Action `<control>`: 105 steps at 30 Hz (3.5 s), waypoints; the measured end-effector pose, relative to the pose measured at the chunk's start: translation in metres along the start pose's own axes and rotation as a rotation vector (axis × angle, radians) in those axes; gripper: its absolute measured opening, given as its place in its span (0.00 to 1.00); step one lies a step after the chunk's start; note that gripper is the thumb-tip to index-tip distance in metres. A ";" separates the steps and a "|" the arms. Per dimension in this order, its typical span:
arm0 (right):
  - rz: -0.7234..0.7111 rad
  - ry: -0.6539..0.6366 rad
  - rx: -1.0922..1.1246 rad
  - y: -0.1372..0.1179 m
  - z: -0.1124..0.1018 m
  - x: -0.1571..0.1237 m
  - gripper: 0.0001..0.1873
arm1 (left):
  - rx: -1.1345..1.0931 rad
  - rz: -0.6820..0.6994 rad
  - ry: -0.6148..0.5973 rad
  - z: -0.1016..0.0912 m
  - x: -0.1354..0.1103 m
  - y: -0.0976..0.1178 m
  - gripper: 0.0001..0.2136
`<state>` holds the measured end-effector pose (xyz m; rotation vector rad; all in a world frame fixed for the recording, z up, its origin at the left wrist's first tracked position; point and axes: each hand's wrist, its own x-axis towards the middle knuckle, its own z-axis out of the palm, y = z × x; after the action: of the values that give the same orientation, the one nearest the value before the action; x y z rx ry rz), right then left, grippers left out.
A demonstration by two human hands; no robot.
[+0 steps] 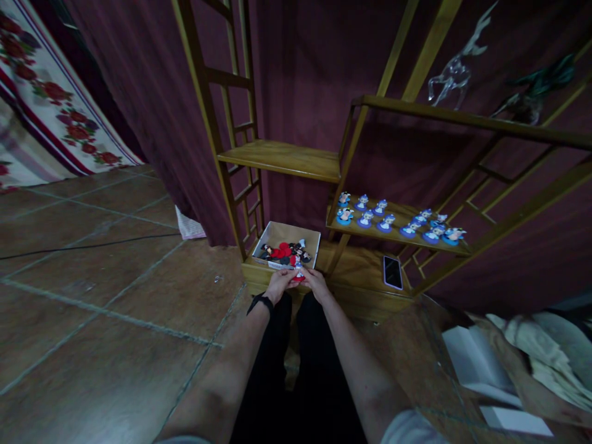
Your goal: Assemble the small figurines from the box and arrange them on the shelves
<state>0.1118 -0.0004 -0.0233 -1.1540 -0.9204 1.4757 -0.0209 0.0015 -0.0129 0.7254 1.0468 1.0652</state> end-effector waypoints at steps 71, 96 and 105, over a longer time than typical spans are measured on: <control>0.014 -0.038 -0.035 0.005 -0.002 0.004 0.12 | -0.030 0.013 0.000 -0.004 0.004 -0.006 0.08; -0.059 0.010 -0.206 0.017 -0.001 0.007 0.10 | 0.053 0.033 0.013 -0.002 0.004 -0.008 0.08; -0.061 0.006 -0.207 0.014 0.000 0.004 0.10 | 0.055 0.028 0.030 -0.001 0.004 -0.008 0.08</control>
<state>0.1082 0.0010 -0.0372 -1.2677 -1.1145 1.3505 -0.0186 0.0027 -0.0215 0.7727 1.0976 1.0776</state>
